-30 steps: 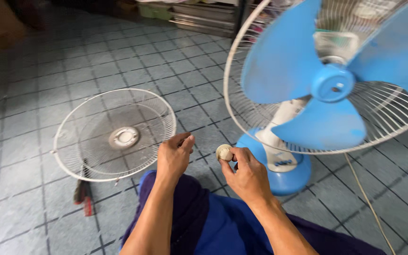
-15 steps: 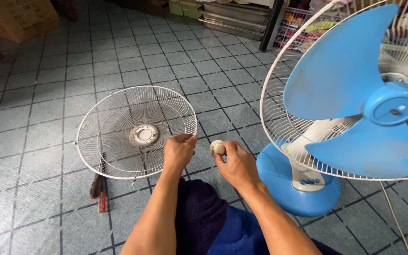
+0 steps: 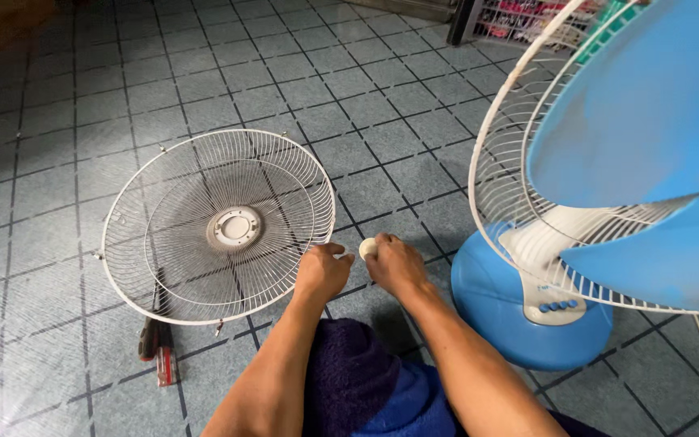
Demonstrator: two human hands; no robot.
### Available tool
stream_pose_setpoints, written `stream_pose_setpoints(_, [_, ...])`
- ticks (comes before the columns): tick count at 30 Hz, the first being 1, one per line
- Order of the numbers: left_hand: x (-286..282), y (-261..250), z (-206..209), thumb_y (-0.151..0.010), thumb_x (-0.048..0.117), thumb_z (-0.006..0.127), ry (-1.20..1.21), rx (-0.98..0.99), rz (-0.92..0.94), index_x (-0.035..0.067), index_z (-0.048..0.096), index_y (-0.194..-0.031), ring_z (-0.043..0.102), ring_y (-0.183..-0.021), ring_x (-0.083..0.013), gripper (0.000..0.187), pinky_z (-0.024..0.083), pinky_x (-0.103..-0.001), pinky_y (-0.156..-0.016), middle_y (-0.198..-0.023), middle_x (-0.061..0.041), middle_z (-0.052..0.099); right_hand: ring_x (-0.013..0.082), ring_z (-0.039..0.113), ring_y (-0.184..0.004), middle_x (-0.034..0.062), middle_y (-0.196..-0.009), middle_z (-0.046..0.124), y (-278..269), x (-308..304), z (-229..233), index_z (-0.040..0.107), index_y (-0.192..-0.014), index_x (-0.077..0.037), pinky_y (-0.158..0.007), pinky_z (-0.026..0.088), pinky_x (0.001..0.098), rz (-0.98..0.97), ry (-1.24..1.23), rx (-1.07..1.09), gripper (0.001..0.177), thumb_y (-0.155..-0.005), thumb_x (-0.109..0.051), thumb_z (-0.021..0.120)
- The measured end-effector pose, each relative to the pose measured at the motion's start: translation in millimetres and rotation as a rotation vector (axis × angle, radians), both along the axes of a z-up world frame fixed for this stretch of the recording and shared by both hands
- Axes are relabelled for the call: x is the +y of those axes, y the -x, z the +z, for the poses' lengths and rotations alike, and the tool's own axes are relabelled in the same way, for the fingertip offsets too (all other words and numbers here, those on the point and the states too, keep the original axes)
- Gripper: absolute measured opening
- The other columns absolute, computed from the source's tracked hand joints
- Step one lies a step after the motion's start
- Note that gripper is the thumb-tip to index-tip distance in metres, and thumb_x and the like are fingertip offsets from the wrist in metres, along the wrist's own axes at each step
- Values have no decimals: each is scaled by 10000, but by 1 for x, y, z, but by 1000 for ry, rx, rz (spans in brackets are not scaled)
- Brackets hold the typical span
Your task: The person disassembles a blue pedestal fan by hand. They remove the front grille, unscrew the central hub nut, and detach the fan blades from the motor shaft.
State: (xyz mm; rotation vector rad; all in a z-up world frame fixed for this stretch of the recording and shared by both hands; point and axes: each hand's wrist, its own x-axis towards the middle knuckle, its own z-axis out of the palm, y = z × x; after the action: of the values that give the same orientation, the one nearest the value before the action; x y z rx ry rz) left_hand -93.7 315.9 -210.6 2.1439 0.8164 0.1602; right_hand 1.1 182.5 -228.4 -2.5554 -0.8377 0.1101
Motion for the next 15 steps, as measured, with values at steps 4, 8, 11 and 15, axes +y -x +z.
stream_pose_setpoints(4, [-1,-6,-5,-847,327,739,-23,8,-9,99,750,-1178,680,-1112,-380,402,530,-433,-968,-1154,-222,717,396,661,-1132,180,-1244,677,-3,12,5,635,-1210,-59,-990,516,508,-57,125,149,416,-897,-332,668])
stream_pose_setpoints(8, [-2,-6,-6,-864,301,730,-21,9,-31,101,726,-1231,682,-1124,-364,419,530,-422,-979,-1180,-213,715,367,661,-1158,162,-1280,665,-2,21,9,617,-1245,-57,-1009,511,495,-63,153,187,416,-918,-314,642])
stream_pose_setpoints(11, [-2,-4,-2,-883,294,717,21,58,-21,107,698,-1278,697,-1112,-342,437,540,-415,-969,-1167,-207,724,356,657,-1171,160,-1290,661,0,23,8,605,-1268,-54,-1028,498,489,-56,166,189,423,-924,-298,638])
stream_pose_setpoints(15, [-3,-3,6,-887,280,714,30,60,-33,108,663,-1327,710,-1092,-323,475,543,-403,-971,-1158,-193,738,367,648,-1176,158,-1300,655,-1,22,9,609,-1263,-55,-1031,492,492,-55,197,191,409,-936,-299,639])
